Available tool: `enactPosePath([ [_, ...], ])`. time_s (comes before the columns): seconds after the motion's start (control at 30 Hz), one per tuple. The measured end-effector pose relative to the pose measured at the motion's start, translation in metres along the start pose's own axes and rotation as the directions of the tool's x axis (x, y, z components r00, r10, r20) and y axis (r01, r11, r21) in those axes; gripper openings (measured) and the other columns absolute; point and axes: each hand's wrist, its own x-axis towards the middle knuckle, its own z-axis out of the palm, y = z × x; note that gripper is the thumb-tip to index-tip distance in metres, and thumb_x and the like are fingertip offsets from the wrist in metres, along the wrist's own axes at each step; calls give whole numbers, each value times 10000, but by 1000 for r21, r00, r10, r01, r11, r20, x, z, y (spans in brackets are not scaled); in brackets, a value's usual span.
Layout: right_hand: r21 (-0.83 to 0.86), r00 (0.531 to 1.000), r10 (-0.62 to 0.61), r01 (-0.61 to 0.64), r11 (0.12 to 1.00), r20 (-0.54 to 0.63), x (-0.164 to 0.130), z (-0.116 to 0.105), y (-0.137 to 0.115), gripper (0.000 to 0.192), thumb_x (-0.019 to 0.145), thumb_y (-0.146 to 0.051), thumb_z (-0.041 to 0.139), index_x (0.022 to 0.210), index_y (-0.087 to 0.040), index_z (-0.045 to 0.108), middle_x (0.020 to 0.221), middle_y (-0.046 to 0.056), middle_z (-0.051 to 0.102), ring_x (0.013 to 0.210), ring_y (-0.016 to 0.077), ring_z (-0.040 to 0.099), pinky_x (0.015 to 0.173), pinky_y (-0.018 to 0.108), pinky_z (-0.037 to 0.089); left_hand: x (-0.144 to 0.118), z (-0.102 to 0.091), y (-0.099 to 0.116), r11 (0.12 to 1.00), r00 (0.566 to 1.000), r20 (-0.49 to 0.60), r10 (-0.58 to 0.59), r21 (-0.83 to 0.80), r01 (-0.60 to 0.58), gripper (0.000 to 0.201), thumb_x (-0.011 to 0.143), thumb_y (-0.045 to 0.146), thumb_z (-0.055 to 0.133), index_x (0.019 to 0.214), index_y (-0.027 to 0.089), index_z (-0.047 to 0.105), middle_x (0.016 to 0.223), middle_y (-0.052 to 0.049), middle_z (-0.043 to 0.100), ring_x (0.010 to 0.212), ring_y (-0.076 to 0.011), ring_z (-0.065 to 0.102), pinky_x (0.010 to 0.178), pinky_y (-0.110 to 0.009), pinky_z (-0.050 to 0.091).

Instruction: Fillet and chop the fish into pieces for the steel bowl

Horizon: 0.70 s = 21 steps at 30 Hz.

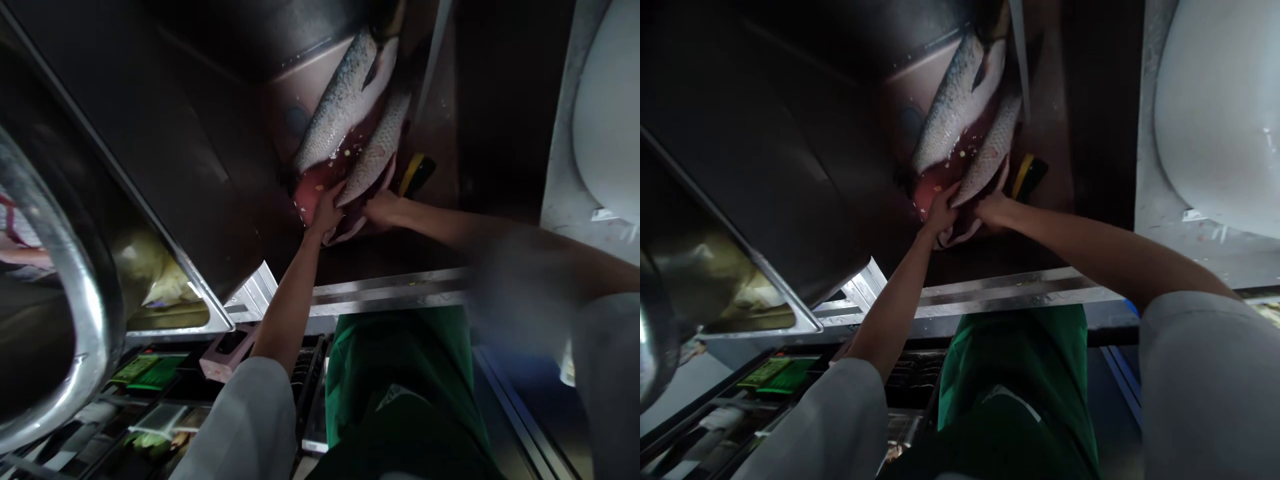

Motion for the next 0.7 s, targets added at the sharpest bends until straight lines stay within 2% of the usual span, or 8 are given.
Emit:
enactPosePath([
  [0.07,-125,980,-82,106,987,184,8,1,-16,139,848,-283,736,757,-179,750,852,114,760,1012,316,710,988,480,522,2,-1,-2,1000,1000,-12,-17,-12,17,489,802,103,726,1289,152,722,1334,-73,733,1410,-298,548,1269,-425,337],
  [0.1,-190,960,-117,168,967,254,11,5,-25,132,859,-262,719,859,-145,779,984,164,774,1102,343,684,1027,494,500,3,-2,-5,1000,1000,-20,-12,0,12,491,787,108,730,1276,155,733,1332,-84,734,1409,-301,554,1262,-419,353],
  [0.2,-336,920,-123,257,906,371,8,27,-48,302,931,-215,603,1124,-51,768,1301,257,698,1306,379,572,1119,512,427,8,-5,-17,998,997,-71,10,63,-5,534,756,101,717,1284,178,740,1354,-94,724,1395,-290,579,1258,-413,379],
  [0.3,-331,891,-91,257,908,444,-6,57,-62,481,962,-285,592,1339,5,666,1446,278,608,1374,391,510,1166,516,381,12,-4,-29,989,992,-123,26,146,-7,559,756,71,693,1302,180,733,1355,-90,725,1340,-270,628,1236,-407,421],
  [0.37,-322,893,-56,218,921,447,-14,77,-68,571,985,-333,578,1422,35,591,1475,292,576,1378,402,497,1178,531,361,15,-1,-35,982,985,-170,30,191,3,556,762,61,685,1301,186,736,1346,-82,732,1317,-260,647,1214,-396,454],
  [0.47,-311,921,-6,138,940,390,-19,97,-72,516,1026,-249,476,1452,30,556,1459,287,585,1356,383,506,1179,531,355,18,4,-40,975,972,-234,35,221,18,534,775,57,677,1286,196,747,1317,-67,748,1289,-249,668,1188,-392,487],
  [0.6,-298,939,53,54,953,341,-16,105,-71,488,1014,-116,382,1449,-5,574,1406,266,622,1304,354,543,1128,486,413,21,6,-45,974,962,-272,11,219,51,520,790,63,674,1284,207,751,1263,-60,771,1232,-246,701,1157,-408,519],
  [0.7,-269,930,57,46,962,363,-16,105,-70,471,1006,-80,383,1417,-6,600,1390,263,629,1307,332,554,1121,453,426,23,5,-47,972,957,-288,11,229,58,511,796,61,670,1277,214,756,1281,-58,764,1258,-246,688,1171,-409,507],
])
